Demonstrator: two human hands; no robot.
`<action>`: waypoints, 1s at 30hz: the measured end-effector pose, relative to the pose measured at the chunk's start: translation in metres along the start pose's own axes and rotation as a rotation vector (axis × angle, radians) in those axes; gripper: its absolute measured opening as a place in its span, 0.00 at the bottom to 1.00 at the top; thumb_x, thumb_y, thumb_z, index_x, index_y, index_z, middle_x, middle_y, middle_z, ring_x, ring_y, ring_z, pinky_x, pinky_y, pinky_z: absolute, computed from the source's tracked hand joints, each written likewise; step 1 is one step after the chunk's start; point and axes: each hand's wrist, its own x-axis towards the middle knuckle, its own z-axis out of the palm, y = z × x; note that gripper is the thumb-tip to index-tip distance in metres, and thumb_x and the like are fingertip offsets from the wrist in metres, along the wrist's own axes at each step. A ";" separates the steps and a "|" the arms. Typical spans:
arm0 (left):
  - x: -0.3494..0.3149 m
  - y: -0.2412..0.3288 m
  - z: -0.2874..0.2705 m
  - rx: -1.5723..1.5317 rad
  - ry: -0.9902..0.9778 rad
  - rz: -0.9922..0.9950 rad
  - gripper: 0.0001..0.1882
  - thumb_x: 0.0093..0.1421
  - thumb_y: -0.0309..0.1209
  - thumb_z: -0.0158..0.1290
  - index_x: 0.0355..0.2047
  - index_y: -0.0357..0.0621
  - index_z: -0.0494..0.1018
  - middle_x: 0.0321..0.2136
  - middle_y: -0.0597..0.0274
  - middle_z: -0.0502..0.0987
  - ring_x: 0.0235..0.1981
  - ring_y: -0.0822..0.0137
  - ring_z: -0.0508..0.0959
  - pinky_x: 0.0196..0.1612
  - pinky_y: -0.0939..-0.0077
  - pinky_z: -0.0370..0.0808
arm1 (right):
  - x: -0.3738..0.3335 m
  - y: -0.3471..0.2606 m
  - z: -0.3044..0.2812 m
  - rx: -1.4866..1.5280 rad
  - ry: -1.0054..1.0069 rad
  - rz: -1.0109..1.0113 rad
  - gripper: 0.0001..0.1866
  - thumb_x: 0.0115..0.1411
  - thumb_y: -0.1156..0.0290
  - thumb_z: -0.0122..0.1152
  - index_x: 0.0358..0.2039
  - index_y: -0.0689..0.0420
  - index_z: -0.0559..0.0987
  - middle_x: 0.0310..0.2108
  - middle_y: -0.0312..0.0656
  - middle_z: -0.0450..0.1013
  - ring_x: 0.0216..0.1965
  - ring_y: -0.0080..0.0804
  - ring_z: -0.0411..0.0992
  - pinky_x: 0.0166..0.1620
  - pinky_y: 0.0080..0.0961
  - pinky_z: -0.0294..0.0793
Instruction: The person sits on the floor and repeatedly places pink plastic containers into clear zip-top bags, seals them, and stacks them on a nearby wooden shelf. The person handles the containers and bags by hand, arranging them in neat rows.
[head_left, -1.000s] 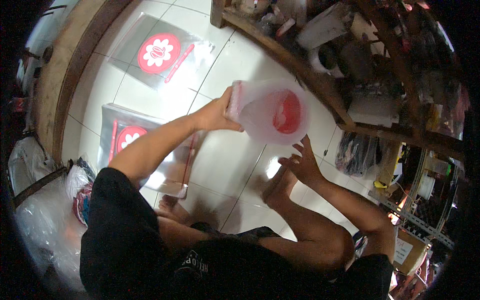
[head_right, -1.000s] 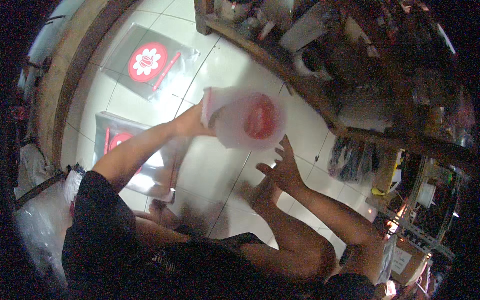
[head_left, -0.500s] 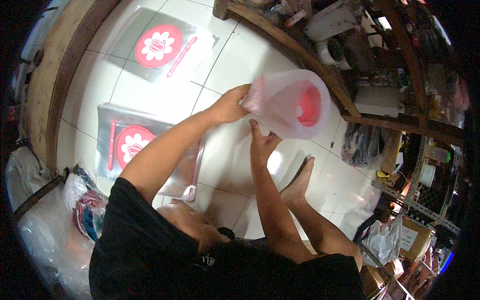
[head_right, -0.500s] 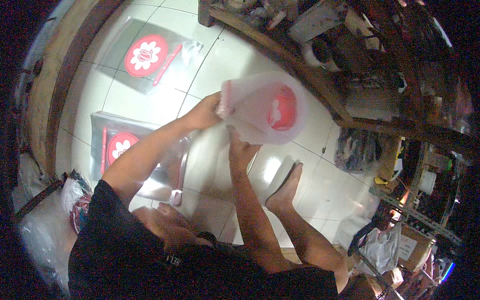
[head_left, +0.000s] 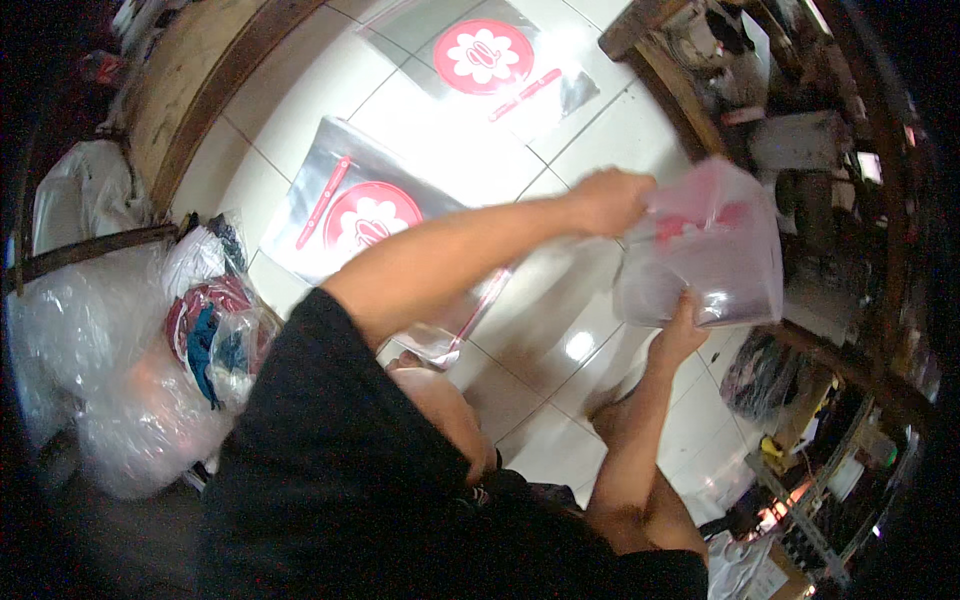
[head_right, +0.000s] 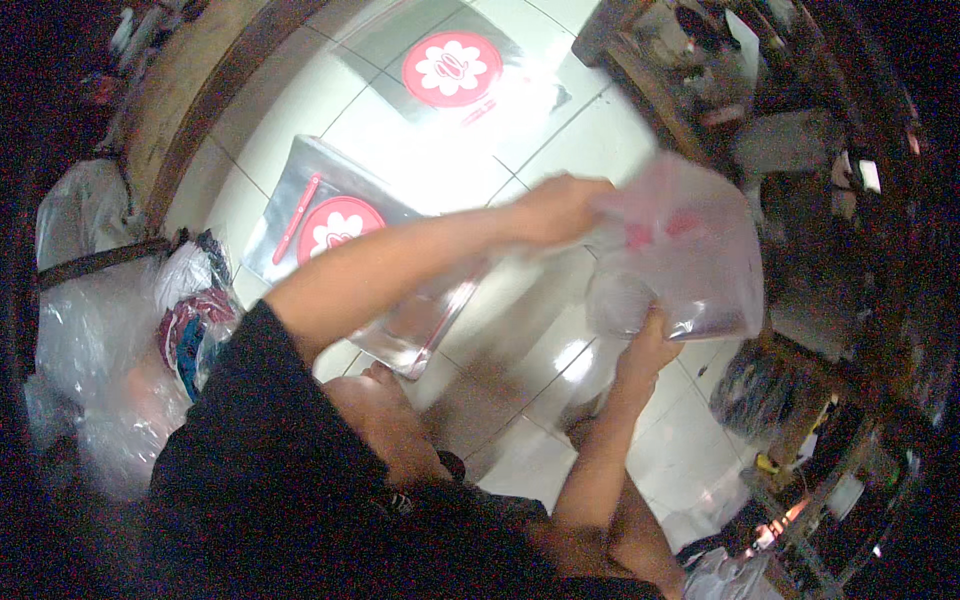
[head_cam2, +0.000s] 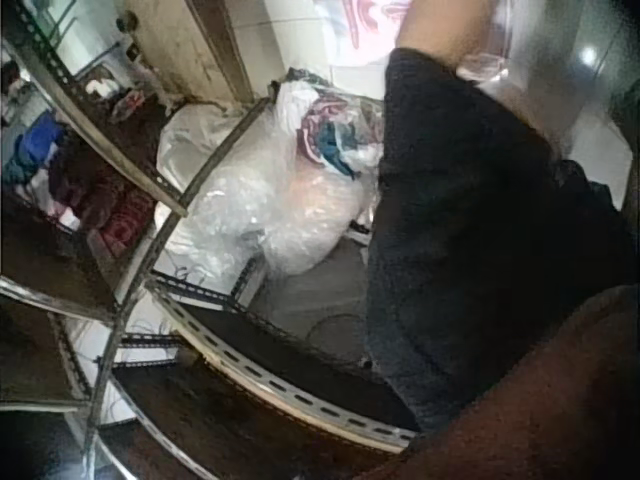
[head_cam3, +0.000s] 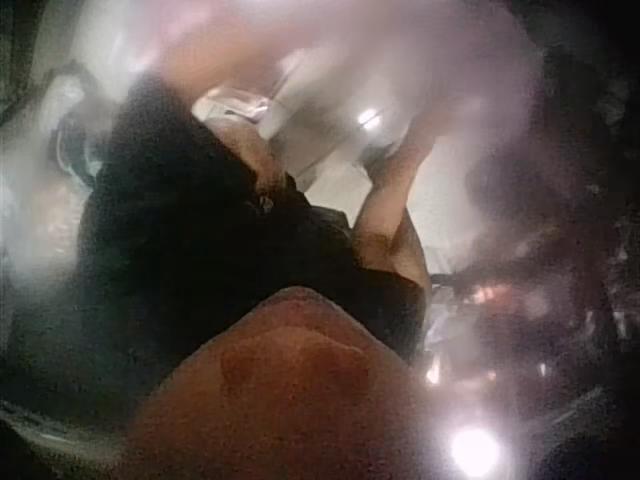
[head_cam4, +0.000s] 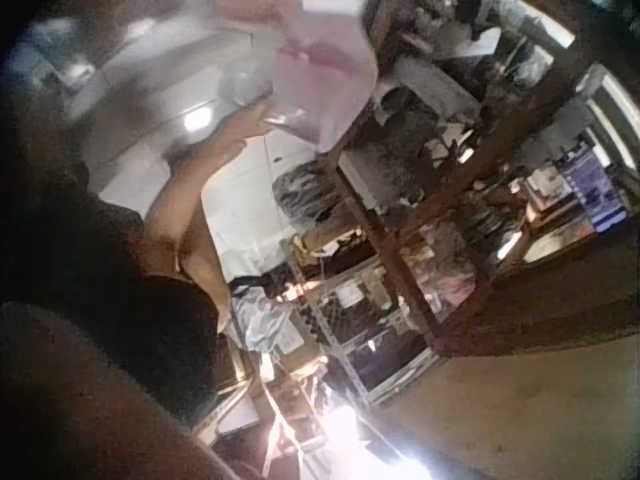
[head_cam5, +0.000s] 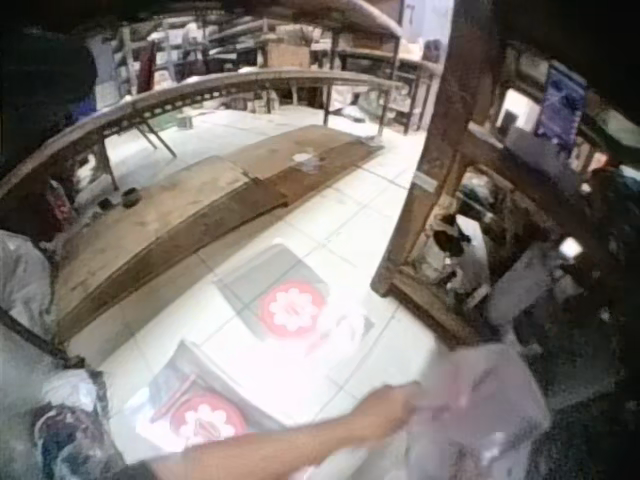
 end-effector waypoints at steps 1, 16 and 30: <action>-0.001 -0.004 -0.017 -0.032 0.038 0.135 0.17 0.58 0.32 0.47 0.45 0.44 0.75 0.37 0.40 0.79 0.42 0.42 0.78 0.48 0.51 0.74 | 0.000 -0.010 -0.017 0.008 -0.081 0.053 0.18 0.58 0.74 0.63 0.46 0.72 0.74 0.42 0.50 0.76 0.38 0.36 0.75 0.43 0.33 0.77; -0.019 -0.079 0.054 -0.066 -0.380 -0.519 0.21 0.57 0.36 0.50 0.41 0.25 0.76 0.37 0.39 0.79 0.39 0.50 0.79 0.43 0.59 0.73 | -0.004 0.039 -0.054 -0.941 -0.121 -0.350 0.44 0.51 0.57 0.71 0.62 0.63 0.62 0.60 0.61 0.61 0.63 0.57 0.58 0.65 0.49 0.57; 0.001 -0.072 0.046 -0.183 -0.413 -0.642 0.21 0.55 0.33 0.52 0.43 0.26 0.74 0.36 0.48 0.78 0.39 0.58 0.76 0.42 0.62 0.71 | 0.070 0.081 -0.119 -0.883 -0.022 0.063 0.37 0.53 0.51 0.68 0.57 0.59 0.70 0.55 0.51 0.67 0.59 0.47 0.64 0.60 0.46 0.62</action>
